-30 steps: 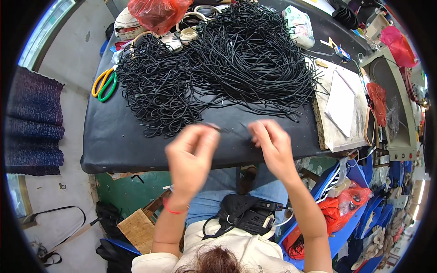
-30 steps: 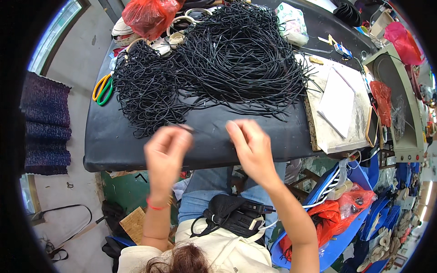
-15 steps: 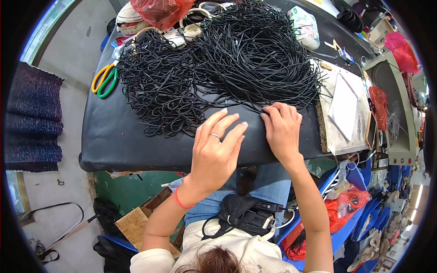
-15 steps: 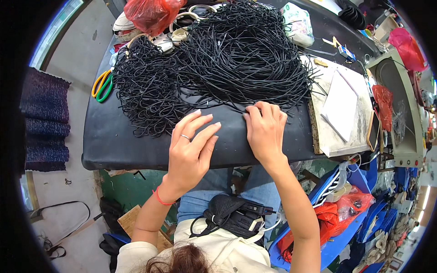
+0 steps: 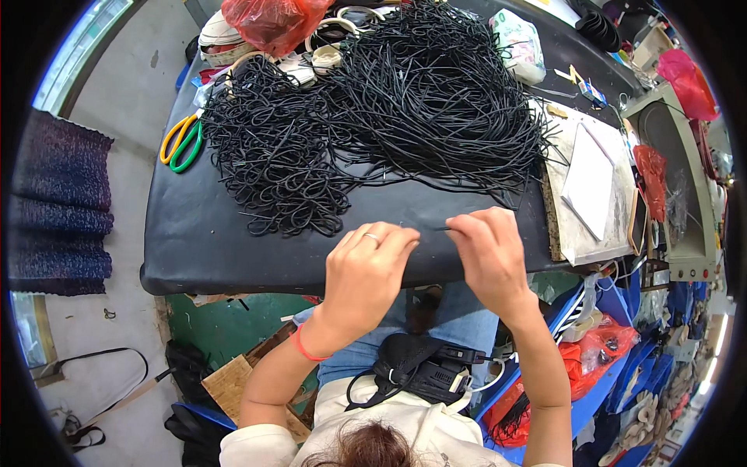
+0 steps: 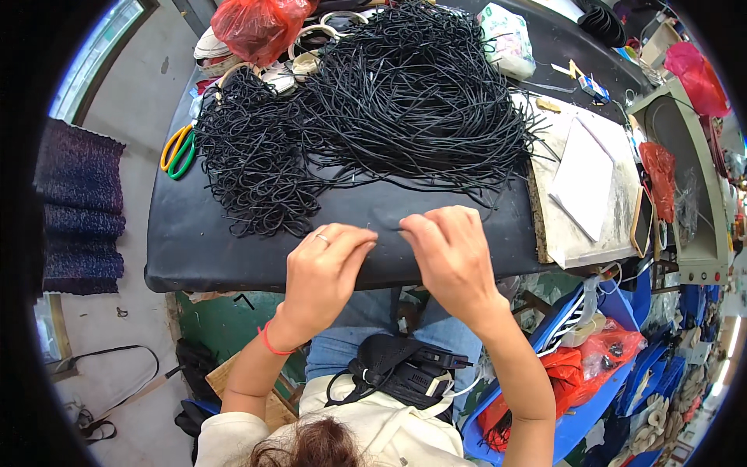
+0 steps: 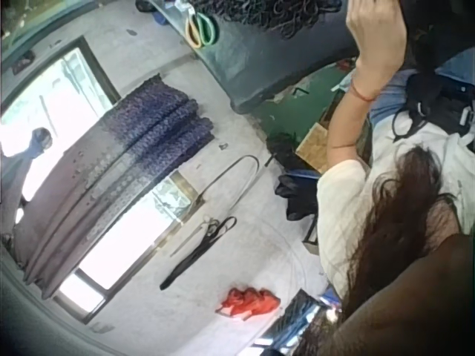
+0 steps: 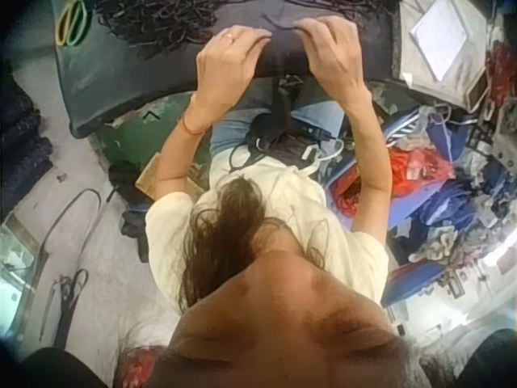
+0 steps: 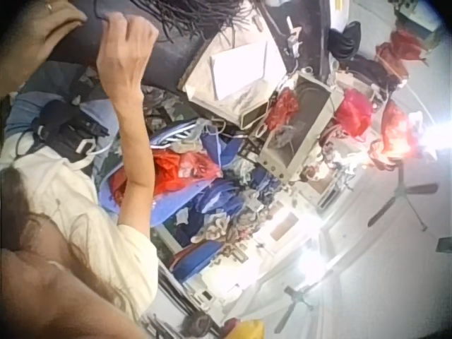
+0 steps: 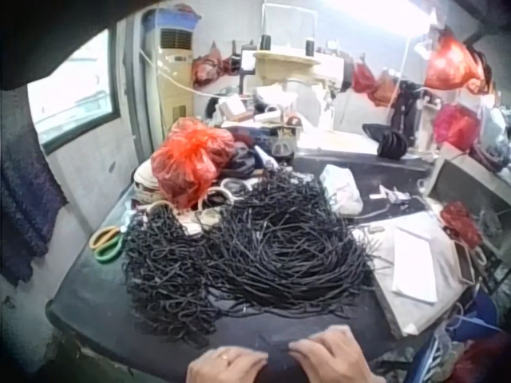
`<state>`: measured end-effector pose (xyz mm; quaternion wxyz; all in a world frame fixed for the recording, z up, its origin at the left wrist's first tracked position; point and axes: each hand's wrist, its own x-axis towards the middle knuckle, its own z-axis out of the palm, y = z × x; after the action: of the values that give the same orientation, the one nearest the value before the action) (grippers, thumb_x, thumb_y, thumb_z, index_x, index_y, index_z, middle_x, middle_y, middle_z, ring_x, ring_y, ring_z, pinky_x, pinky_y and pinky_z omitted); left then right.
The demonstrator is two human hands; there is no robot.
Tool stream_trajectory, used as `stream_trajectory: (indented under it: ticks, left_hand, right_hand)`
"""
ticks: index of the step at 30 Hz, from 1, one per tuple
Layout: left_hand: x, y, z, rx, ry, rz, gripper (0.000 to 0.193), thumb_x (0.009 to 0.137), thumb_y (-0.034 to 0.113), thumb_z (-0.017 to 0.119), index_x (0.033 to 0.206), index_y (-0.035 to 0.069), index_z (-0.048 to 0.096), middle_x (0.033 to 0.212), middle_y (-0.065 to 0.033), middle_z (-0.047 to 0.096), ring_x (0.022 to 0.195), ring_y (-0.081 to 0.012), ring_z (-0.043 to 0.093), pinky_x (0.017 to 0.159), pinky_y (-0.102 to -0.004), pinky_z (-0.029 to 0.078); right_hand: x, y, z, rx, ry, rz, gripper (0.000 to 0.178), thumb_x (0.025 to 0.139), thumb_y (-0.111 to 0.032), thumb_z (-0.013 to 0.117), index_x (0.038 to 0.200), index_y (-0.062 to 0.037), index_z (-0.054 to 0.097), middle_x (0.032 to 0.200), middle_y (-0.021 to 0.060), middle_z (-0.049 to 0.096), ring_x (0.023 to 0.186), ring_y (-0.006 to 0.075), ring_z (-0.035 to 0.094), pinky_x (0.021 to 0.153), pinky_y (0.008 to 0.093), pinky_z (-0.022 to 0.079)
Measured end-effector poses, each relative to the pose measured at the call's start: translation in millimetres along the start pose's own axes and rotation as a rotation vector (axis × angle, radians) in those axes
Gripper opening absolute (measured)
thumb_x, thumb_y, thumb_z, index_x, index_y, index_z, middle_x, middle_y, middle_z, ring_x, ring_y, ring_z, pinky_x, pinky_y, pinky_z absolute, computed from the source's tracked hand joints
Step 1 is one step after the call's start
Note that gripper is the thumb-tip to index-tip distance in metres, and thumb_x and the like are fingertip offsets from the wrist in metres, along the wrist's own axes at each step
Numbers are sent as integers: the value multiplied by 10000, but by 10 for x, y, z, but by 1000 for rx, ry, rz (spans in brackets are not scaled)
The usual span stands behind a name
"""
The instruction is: The person repeatedly picks up black cords from a pile on a table, ties each one into a loop or knot, and places it back on the table. The task is performed continuously by hand without tools.
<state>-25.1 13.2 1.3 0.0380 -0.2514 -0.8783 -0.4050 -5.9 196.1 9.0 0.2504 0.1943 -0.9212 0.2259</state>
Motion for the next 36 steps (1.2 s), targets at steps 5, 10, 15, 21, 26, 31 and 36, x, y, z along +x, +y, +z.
stream_trajectory:
  ticks: [5, 10, 15, 21, 26, 31, 36]
  left_hand:
    - [-77, 77, -61, -203, 180, -13, 258, 763, 116, 673, 1005, 39, 629, 1033, -150, 592, 908, -299, 584, 789, -353, 460]
    - [-94, 68, -68, -237, -17, -61, 116, 751, 3, 644, 867, 12, 651, 871, -99, 635, 756, -211, 609, 690, -280, 466]
    - [-197, -44, -46, -966, -137, -414, 133, 887, 106, 548, 955, -8, 561, 865, -97, 624, 698, -150, 615, 616, -252, 500]
    - [-135, -7, -22, -1394, -177, -659, 171, 905, 132, 523, 1001, -8, 542, 898, -92, 613, 762, -150, 630, 640, -243, 551]
    - [-143, -29, 76, -1413, -39, -624, 201, 898, 118, 531, 1049, -12, 564, 916, -94, 619, 802, -146, 630, 687, -252, 558]
    - [-133, -38, 111, -1423, -23, -625, 224, 893, 108, 538, 1087, 0, 563, 914, -74, 623, 815, -130, 624, 687, -251, 555]
    - [-164, -67, 161, -1486, 38, -592, 168, 885, 106, 553, 1027, 21, 584, 964, -52, 605, 843, -114, 592, 778, -295, 506]
  right_hand:
    - [85, -68, -62, 89, -16, -41, 196, 697, -27, 671, 865, -54, 575, 763, 66, 508, 664, 220, 493, 587, 312, 384]
    - [77, -161, -71, 145, -37, -61, 204, 698, -41, 682, 871, -57, 574, 782, 59, 504, 658, 217, 485, 584, 314, 388]
    - [115, -107, -165, 128, 40, 40, 206, 698, -15, 686, 881, -49, 598, 770, 76, 535, 647, 228, 526, 560, 317, 433]
    - [144, -298, -46, 147, 138, 297, 135, 751, -3, 645, 875, -39, 604, 750, 83, 563, 656, 226, 571, 575, 311, 465]
    - [33, -410, 113, 300, 18, 253, 184, 763, 41, 595, 943, -2, 596, 846, 122, 569, 684, 243, 587, 579, 320, 487]
    - [19, -401, 114, 410, 19, 225, 191, 766, 53, 588, 948, -5, 597, 834, 108, 588, 706, 241, 601, 584, 310, 492]
    - [2, -423, 83, 566, -39, 406, 183, 757, 44, 613, 932, -11, 608, 815, 100, 598, 667, 214, 604, 570, 291, 486]
